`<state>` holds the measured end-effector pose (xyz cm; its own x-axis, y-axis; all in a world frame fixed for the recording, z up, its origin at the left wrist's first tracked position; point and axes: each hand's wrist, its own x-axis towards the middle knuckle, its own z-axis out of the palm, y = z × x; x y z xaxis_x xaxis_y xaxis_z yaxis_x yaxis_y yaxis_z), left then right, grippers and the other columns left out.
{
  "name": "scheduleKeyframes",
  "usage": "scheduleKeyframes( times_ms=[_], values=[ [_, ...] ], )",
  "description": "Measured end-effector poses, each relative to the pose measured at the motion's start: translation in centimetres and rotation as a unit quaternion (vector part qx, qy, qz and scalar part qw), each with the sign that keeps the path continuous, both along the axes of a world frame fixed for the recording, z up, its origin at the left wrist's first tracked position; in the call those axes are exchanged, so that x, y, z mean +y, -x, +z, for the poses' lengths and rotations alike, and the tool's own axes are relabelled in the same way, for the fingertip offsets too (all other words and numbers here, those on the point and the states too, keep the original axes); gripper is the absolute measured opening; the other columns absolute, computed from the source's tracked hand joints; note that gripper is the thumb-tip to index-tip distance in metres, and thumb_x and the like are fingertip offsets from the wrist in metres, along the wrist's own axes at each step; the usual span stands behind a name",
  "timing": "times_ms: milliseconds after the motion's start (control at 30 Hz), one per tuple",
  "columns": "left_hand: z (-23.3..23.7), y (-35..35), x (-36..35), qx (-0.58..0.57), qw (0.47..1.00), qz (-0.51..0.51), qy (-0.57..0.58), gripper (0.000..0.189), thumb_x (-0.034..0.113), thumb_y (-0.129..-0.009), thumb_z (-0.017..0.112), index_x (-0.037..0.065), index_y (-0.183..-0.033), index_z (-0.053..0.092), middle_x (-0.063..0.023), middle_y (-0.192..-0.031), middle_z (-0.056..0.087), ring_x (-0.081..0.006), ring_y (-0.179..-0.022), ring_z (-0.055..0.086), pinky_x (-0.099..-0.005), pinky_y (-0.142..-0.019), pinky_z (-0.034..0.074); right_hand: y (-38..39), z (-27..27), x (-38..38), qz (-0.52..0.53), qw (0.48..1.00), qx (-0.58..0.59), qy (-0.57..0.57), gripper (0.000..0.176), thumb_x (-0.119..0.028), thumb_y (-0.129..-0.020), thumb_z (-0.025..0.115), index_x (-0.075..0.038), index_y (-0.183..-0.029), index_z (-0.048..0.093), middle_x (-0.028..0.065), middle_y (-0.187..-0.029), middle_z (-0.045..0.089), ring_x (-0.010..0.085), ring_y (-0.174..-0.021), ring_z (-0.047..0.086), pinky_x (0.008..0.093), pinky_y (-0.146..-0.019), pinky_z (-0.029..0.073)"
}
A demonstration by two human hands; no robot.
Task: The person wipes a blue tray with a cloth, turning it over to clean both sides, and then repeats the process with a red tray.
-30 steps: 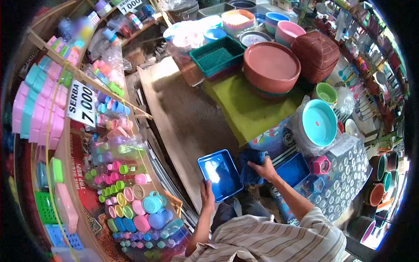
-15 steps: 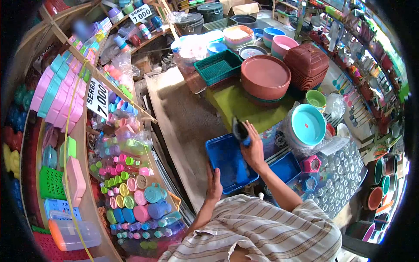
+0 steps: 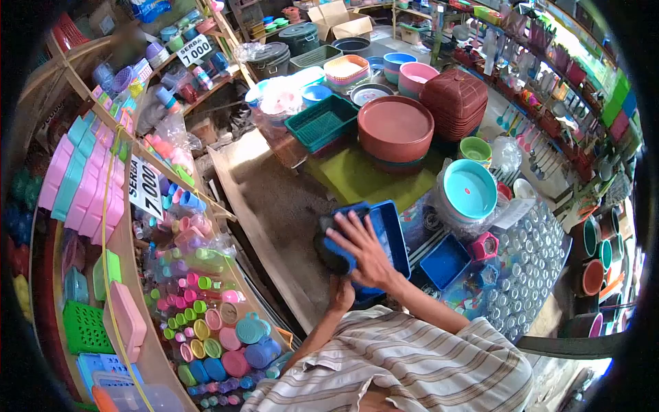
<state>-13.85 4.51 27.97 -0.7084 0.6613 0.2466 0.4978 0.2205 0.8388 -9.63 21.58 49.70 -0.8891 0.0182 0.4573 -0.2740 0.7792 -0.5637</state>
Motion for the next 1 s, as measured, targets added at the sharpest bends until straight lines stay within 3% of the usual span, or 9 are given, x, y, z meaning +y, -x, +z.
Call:
scheduleKeyframes(
  times_ms=[33,167,200,367,633,700,767,967,1000],
  values=[
    [-0.8,-0.1,-0.1,0.055,0.998,0.013,0.007,0.067,0.039,-0.116,0.039,-0.003,-0.168,0.028,-0.0267,-0.173,0.031,-0.0373,-0.160,0.031,-0.0463,-0.130,0.026,0.1,0.2,0.7,-0.032,0.999,0.008,-0.003,0.115,-0.009,-0.061,0.073,-0.021,-0.170,0.038,0.0165,-0.181,0.019,0.0439,-0.166,0.015,0.0650,-0.132,0.008],
    [8.6,0.2,1.0,-0.020,0.998,0.016,-0.057,0.067,0.038,-0.116,0.040,-0.002,-0.168,0.028,-0.0255,-0.172,0.033,-0.0358,-0.159,0.033,-0.0454,-0.129,0.026,-0.2,0.4,3.1,-0.259,0.965,0.000,-0.033,0.107,-0.005,-0.070,0.072,-0.017,-0.170,0.037,0.0227,-0.179,0.019,0.0491,-0.164,0.016,0.0658,-0.131,0.012],
    [9.6,0.2,1.2,-0.028,0.997,0.014,-0.065,0.066,0.038,-0.116,0.041,-0.002,-0.168,0.028,-0.0252,-0.172,0.033,-0.0355,-0.159,0.033,-0.0452,-0.129,0.027,-0.2,0.1,3.4,-0.258,0.966,0.025,-0.016,0.104,0.000,-0.072,0.066,-0.010,-0.170,0.034,0.0271,-0.177,0.020,0.0543,-0.162,0.016,0.0662,-0.131,0.011],
    [10.9,-0.1,2.4,-0.039,0.996,0.010,-0.081,0.066,0.038,-0.117,0.042,-0.001,-0.168,0.028,-0.0238,-0.170,0.035,-0.0336,-0.158,0.035,-0.0440,-0.129,0.028,-1.2,-1.3,0.8,-0.232,0.970,-0.018,-0.065,0.101,-0.003,-0.070,0.068,-0.001,-0.166,0.037,0.0247,-0.173,0.033,0.0473,-0.164,0.020,0.0615,-0.134,0.010],
    [11.0,-1.5,3.4,-0.044,0.996,-0.008,-0.080,0.065,0.037,-0.117,0.044,0.000,-0.168,0.028,-0.0215,-0.168,0.038,-0.0307,-0.156,0.038,-0.0422,-0.128,0.029,-0.9,-3.7,0.8,-0.386,0.918,-0.051,-0.073,0.085,-0.016,-0.081,0.069,0.005,-0.160,0.042,0.0264,-0.166,0.041,0.0479,-0.158,0.031,0.0593,-0.133,0.015],
    [10.9,-1.6,3.4,-0.046,0.995,-0.012,-0.082,0.065,0.037,-0.117,0.044,0.000,-0.168,0.028,-0.0209,-0.168,0.039,-0.0300,-0.155,0.039,-0.0417,-0.128,0.030,-0.7,-3.5,0.0,-0.390,0.917,-0.024,-0.080,0.077,-0.019,-0.086,0.069,0.006,-0.155,0.047,0.0270,-0.161,0.046,0.0485,-0.154,0.036,0.0576,-0.130,0.021],
    [10.9,-1.4,3.3,-0.046,0.995,-0.016,-0.082,0.065,0.037,-0.117,0.044,0.001,-0.168,0.028,-0.0203,-0.167,0.039,-0.0292,-0.155,0.040,-0.0413,-0.127,0.030,-0.5,-3.1,-1.3,-0.309,0.942,0.021,0.129,0.073,-0.022,-0.088,0.071,0.007,-0.151,0.049,0.0279,-0.157,0.048,0.0490,-0.149,0.040,0.0562,-0.126,0.028],
    [8.2,-0.9,2.8,-0.031,0.997,-0.018,-0.061,0.064,0.036,-0.117,0.046,0.001,-0.168,0.028,-0.0189,-0.166,0.041,-0.0274,-0.153,0.042,-0.0401,-0.127,0.031,-1.5,-3.0,-4.3,-0.202,0.968,0.016,0.151,0.066,-0.019,-0.098,0.071,0.001,-0.156,0.047,0.0235,-0.160,0.049,0.0429,-0.147,0.046,0.0492,-0.125,0.033],
    [7.3,0.1,2.8,-0.131,0.980,-0.059,-0.136,0.063,0.035,-0.115,0.050,0.001,-0.165,0.033,-0.0175,-0.164,0.045,-0.0278,-0.150,0.046,-0.0414,-0.125,0.035,-2.0,-2.4,-4.7,-0.153,0.970,0.024,0.187,0.066,-0.018,-0.098,0.070,0.001,-0.157,0.046,0.0226,-0.163,0.048,0.0412,-0.149,0.046,0.0481,-0.126,0.032]
  ],
)
